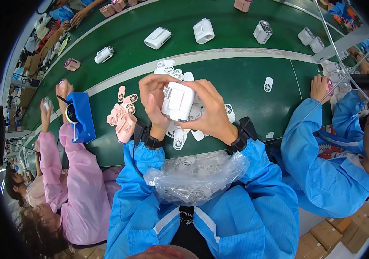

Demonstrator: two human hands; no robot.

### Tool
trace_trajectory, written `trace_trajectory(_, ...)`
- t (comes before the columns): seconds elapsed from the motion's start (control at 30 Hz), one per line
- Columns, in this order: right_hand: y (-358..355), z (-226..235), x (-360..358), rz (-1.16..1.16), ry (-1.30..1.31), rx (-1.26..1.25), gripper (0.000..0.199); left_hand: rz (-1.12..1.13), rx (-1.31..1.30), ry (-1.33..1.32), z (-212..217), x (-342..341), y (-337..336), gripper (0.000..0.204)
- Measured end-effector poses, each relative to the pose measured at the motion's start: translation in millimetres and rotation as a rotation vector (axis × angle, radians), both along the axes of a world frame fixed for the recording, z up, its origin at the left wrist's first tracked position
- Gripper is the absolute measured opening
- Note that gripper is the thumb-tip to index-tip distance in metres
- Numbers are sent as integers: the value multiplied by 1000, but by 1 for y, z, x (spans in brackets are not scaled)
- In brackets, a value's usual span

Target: The person assembles small fans by picking up a fan body, pressing a plastic grille into the top, and placing the finished unit on the conveyor belt. They repeat this process multiple times, working with both white and pink fan components.

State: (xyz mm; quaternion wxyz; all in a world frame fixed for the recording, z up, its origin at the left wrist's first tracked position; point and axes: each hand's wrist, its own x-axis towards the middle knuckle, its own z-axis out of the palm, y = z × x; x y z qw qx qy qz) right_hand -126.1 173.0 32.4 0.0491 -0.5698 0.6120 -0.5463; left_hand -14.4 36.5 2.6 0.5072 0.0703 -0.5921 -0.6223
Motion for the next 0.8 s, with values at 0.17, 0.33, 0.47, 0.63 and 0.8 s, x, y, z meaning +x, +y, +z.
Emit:
trace_trajectory(0.17, 0, 11, 4, -4, -35, 79, 87, 49, 1, -76, 9, 4, 2, 42)
trace_trajectory(0.33, 1, 11, 9, -42, 549, 155, 81, 76, 10, -283, 14, 5, -1, 29)
trace_trajectory(0.47, -11, 1, -21, -125, 591, 147, 72, -19, 171, -273, 14, 0, -6, 27)
trace_trajectory(0.63, -45, 18, -116, -502, 5, 273, 50, 162, 113, -176, 11, -12, 3, 27)
trace_trajectory(0.8, -74, -26, -215, -822, 89, 520, 57, 121, 7, -179, 9, -10, 0, 22)
